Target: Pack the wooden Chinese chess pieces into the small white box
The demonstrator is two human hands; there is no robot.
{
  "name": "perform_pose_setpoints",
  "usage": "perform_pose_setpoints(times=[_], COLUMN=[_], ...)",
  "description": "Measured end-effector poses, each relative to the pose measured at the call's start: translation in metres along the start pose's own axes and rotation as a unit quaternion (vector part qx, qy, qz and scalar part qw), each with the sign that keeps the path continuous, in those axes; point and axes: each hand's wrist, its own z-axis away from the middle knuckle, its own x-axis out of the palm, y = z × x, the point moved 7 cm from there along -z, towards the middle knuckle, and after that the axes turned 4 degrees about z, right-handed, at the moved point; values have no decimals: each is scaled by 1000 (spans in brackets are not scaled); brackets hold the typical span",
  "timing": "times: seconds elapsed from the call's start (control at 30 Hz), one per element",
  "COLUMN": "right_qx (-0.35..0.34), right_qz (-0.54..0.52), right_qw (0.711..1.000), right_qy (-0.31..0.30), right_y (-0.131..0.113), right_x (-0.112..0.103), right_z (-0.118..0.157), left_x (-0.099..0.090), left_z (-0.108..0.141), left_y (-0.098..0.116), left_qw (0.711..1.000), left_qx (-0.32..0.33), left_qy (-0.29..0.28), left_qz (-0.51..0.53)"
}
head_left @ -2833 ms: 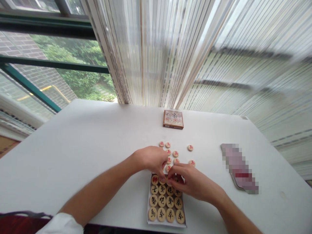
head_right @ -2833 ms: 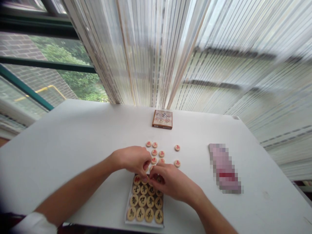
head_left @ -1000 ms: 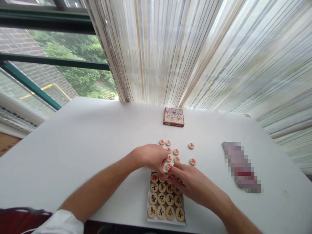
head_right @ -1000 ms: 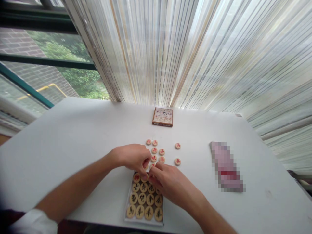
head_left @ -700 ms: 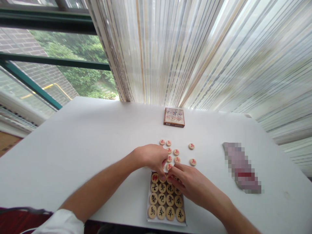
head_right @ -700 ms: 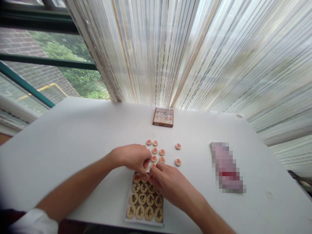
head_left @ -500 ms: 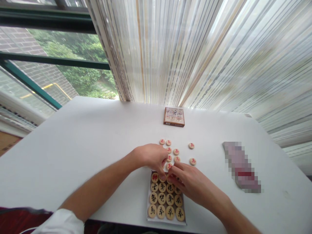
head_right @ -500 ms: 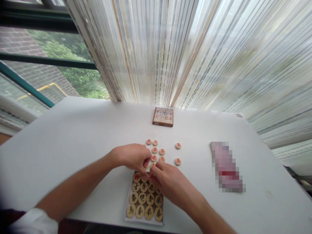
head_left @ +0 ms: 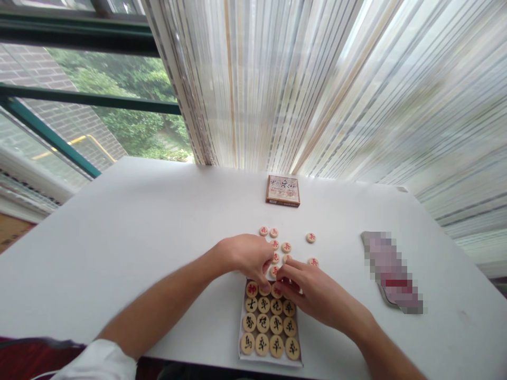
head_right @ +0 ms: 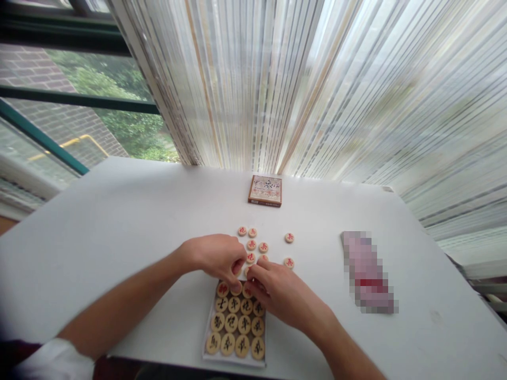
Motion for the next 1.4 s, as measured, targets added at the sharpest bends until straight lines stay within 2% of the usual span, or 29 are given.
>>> perform_pose_setpoints(times=[0.27,0.93,1.17,1.4], right_qx=[10,11,-5,29], right_qz=[-2,9,-1,-1], right_qw=[1000,1000,1000,995], right_qy=[-23,-8,21,91], right_y=[-1,2,4,26], right_x=[-2,-3,-13,-25], right_z=[4,3,1,1], left_x=[-2,-4,-24,-49], left_z=[2,5,18,38], left_y=[4,3,-10,-39], left_qw=[1000,1000,999,993], left_qx=[-1,1,-21,-69], left_qy=[-7,-7,45,97], left_qz=[-17,-3,6,21])
